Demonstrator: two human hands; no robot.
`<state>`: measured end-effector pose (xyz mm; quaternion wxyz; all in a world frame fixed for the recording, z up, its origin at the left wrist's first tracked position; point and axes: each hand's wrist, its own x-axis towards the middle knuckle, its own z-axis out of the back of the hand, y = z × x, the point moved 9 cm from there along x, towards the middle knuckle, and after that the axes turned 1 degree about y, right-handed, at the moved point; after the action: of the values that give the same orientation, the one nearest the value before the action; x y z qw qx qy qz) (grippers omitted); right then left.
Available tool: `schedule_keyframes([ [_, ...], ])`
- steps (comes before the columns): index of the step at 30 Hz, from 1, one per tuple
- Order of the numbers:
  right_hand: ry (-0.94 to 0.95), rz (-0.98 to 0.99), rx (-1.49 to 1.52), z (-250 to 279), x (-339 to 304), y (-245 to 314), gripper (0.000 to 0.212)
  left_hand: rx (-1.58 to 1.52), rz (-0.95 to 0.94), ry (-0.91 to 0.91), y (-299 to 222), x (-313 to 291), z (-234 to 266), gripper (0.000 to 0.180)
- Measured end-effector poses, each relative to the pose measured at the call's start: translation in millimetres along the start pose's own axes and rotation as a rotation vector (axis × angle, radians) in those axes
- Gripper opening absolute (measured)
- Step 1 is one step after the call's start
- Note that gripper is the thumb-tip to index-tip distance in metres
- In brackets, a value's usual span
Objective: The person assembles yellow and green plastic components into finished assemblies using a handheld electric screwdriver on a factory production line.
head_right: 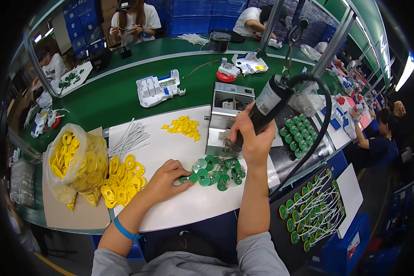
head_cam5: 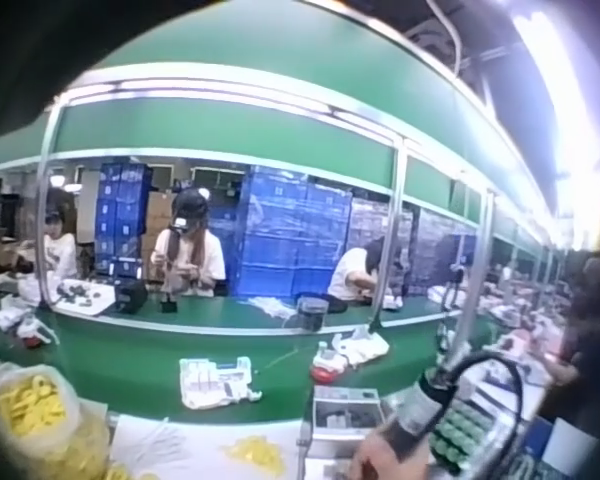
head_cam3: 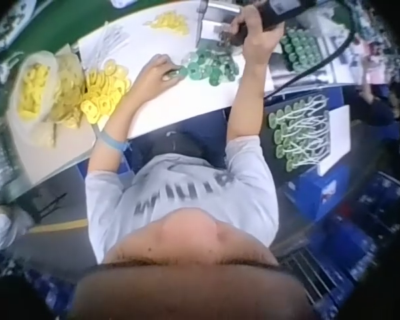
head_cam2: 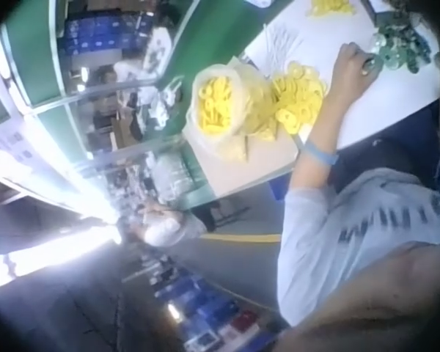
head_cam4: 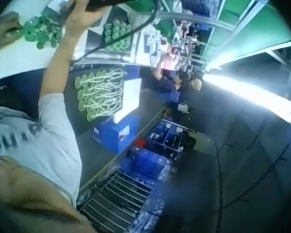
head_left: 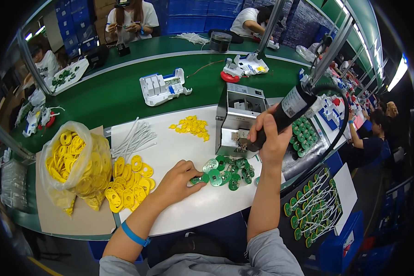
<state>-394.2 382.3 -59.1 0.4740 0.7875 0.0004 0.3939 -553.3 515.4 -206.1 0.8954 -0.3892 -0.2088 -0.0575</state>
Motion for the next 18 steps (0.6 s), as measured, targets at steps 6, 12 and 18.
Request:
schedule_keyframes([
  [6, -0.069, 0.207, -0.224, 4.1, -8.4, 9.3, 0.018, -0.018, 0.012, 0.000, -5.1, -2.3, -2.7, 0.023],
  [12, -0.138, 0.088, -0.356, 2.5, -2.8, -3.9, 0.024, -0.017, 0.004, -0.012, -9.0, -3.3, -0.7, 0.023],
  [18, -0.056, -0.017, -0.220, -6.2, -5.6, 1.6, 0.052, -0.022, 0.011, -0.006, -11.9, -3.5, 0.2, 0.024],
])
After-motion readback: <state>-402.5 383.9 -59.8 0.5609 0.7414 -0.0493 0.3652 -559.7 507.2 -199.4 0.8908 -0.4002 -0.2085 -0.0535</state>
